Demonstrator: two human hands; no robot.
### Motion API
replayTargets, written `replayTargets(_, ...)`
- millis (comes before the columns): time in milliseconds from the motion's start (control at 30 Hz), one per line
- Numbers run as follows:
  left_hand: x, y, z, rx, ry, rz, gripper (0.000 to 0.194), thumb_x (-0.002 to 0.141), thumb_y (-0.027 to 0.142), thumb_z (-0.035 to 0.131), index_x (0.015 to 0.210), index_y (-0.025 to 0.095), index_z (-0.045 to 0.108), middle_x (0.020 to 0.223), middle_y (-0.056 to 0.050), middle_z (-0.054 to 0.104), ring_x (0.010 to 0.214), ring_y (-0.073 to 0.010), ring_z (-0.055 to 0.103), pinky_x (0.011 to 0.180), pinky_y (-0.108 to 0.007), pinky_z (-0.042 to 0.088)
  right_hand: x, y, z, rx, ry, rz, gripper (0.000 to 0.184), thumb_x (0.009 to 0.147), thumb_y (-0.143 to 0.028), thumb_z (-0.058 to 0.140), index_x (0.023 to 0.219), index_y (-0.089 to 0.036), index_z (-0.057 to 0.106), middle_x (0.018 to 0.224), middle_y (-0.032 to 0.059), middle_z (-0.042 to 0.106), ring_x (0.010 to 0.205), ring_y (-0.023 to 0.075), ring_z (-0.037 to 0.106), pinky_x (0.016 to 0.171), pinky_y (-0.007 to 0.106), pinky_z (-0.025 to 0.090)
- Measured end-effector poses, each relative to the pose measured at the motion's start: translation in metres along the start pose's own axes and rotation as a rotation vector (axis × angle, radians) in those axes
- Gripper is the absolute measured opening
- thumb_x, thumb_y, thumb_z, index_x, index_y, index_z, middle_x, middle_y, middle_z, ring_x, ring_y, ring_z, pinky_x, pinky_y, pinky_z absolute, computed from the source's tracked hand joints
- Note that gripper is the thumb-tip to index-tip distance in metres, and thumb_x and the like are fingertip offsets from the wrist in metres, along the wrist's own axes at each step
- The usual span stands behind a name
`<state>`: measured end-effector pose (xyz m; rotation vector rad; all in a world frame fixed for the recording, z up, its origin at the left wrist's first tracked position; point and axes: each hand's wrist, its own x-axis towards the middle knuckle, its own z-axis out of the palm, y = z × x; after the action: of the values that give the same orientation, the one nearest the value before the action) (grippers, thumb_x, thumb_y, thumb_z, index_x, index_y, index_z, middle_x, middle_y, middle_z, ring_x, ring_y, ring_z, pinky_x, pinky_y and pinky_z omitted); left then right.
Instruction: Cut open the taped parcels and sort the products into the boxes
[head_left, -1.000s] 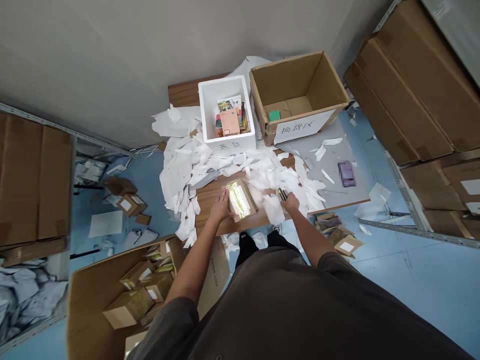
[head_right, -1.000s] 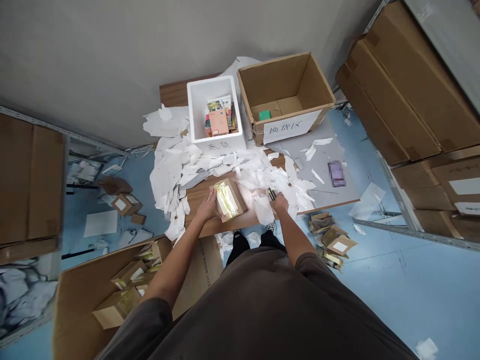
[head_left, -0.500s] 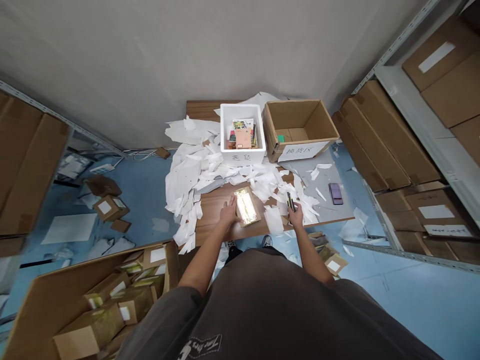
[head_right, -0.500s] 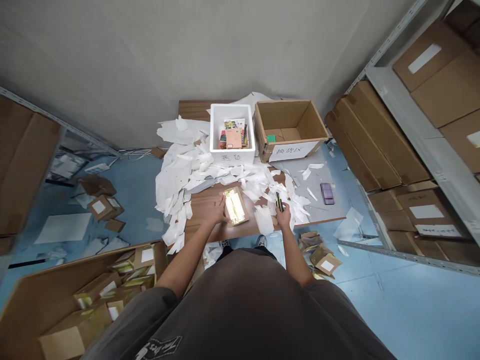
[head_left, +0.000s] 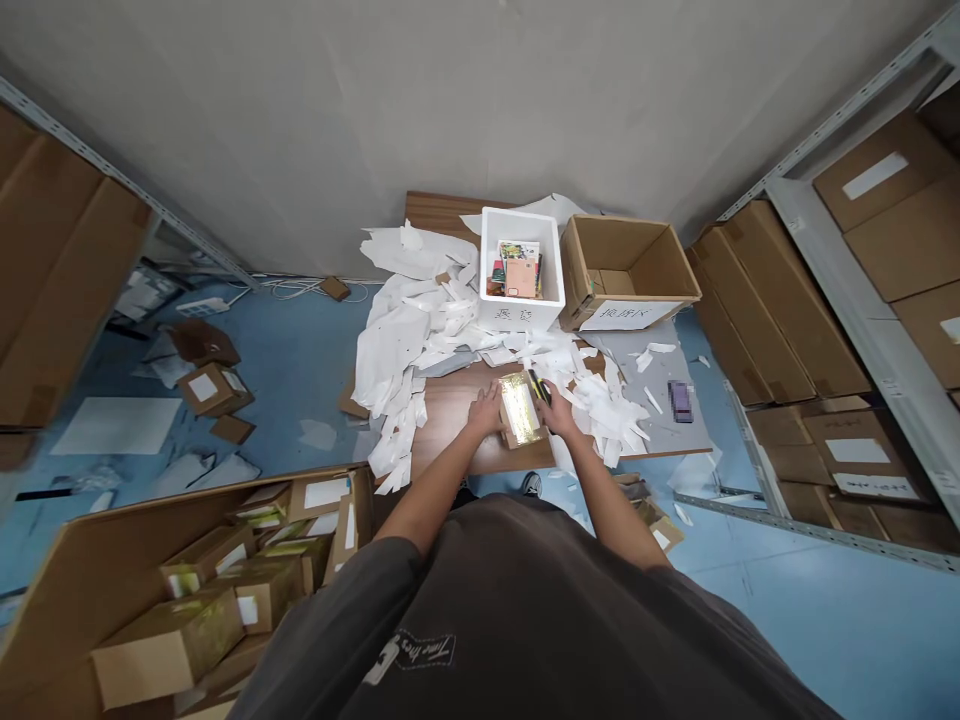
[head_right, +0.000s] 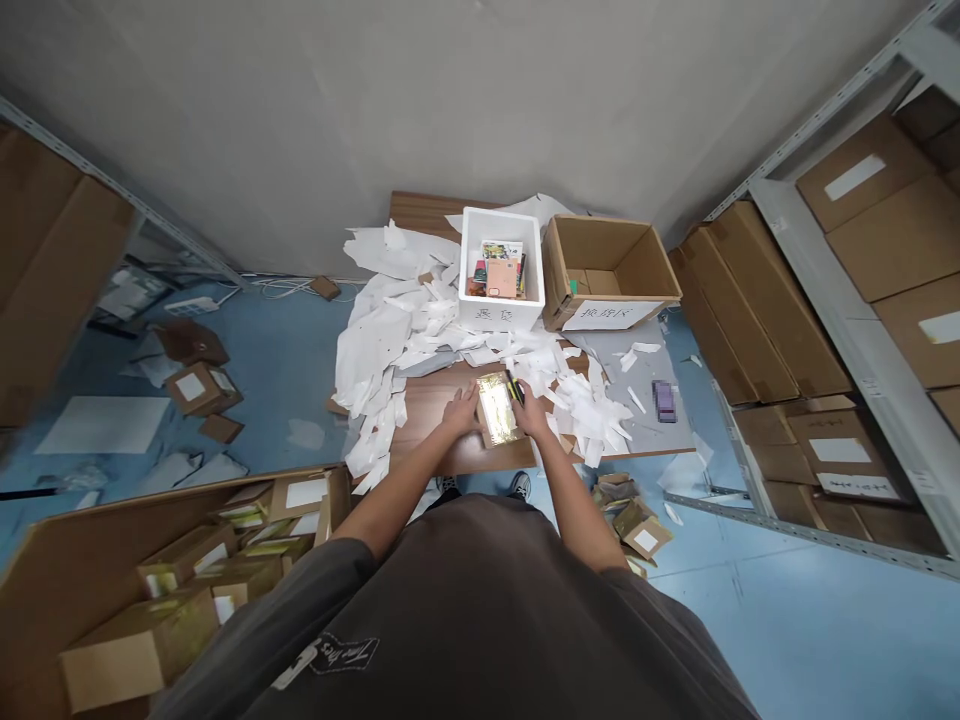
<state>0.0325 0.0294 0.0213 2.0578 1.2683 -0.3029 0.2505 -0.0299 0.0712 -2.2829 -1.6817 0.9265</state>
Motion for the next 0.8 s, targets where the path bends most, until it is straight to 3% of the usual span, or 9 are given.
replayTargets(100, 0.001, -0.001, 0.002, -0.001, 0.003, -0.025, 0.150, 0.072, 0.061, 0.096, 0.180, 0.033, -0.004, 0.188, -0.010, -0.003, 0.166, -0.0520, 0.020, 0.124, -0.057, 0.045, 0.010, -0.032, 0.017, -0.152, -0.074, 0.022, 0.063, 0.107, -0.025, 0.047, 0.169, -0.019, 0.036, 0.135, 0.0153, 0.076, 0.118, 0.0297, 0.074, 0.100, 0.035, 0.055)
replayTargets(233, 0.002, 0.000, 0.005, -0.002, -0.010, -0.050, 0.149, 0.074, 0.058, 0.095, 0.179, 0.034, -0.007, 0.188, -0.007, -0.008, 0.165, -0.0514, 0.022, 0.123, -0.058, 0.046, 0.019, -0.050, 0.031, -0.301, -0.159, 0.062, 0.066, 0.107, -0.017, 0.044, 0.172, -0.016, 0.032, 0.137, 0.0175, 0.075, 0.126, 0.0308, 0.072, 0.104, 0.036, 0.051)
replayTargets(600, 0.004, 0.004, 0.010, -0.014, 0.016, -0.047, 0.145, 0.076, 0.058, 0.091, 0.179, 0.034, -0.008, 0.187, -0.004, -0.012, 0.160, -0.0496, 0.031, 0.119, -0.057, 0.048, 0.026, -0.049, 0.038, -0.405, -0.248, -0.003, 0.091, 0.097, -0.020, 0.065, 0.176, -0.015, 0.020, 0.136, 0.0222, 0.074, 0.130, 0.0348, 0.072, 0.105, 0.038, 0.050)
replayTargets(800, 0.010, 0.013, 0.009, 0.006, 0.006, -0.101, 0.145, 0.073, 0.053, 0.094, 0.180, 0.036, -0.002, 0.187, -0.005, -0.010, 0.161, -0.0512, 0.029, 0.120, -0.060, 0.047, 0.028, -0.042, 0.037, -0.391, -0.285, -0.020, 0.093, 0.097, -0.024, 0.070, 0.175, -0.016, 0.021, 0.137, 0.0223, 0.075, 0.130, 0.0358, 0.072, 0.101, 0.038, 0.051)
